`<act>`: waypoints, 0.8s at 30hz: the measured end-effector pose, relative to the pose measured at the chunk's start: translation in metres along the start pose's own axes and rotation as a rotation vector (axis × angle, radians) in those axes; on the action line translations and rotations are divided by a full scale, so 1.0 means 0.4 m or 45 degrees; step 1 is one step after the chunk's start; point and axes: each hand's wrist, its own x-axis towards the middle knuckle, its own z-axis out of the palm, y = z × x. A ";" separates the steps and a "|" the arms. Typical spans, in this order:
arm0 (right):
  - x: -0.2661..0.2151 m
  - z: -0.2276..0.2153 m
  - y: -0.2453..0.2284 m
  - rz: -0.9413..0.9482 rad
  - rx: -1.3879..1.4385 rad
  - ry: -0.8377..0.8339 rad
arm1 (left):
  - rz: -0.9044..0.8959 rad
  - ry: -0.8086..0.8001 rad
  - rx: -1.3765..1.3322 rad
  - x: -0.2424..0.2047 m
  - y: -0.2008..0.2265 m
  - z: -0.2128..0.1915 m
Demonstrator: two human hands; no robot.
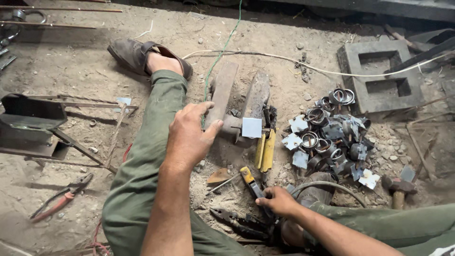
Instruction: The person sits on the ground and welds small metal rings to square metal plates using a handheld welding torch. They repeatedly pick up a ring, position it on a plate, weld the joint, and place the finished unit aside.
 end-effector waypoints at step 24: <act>-0.402 -0.482 -0.139 -0.322 0.790 0.305 | -0.559 -0.133 -0.086 -0.001 -0.050 0.042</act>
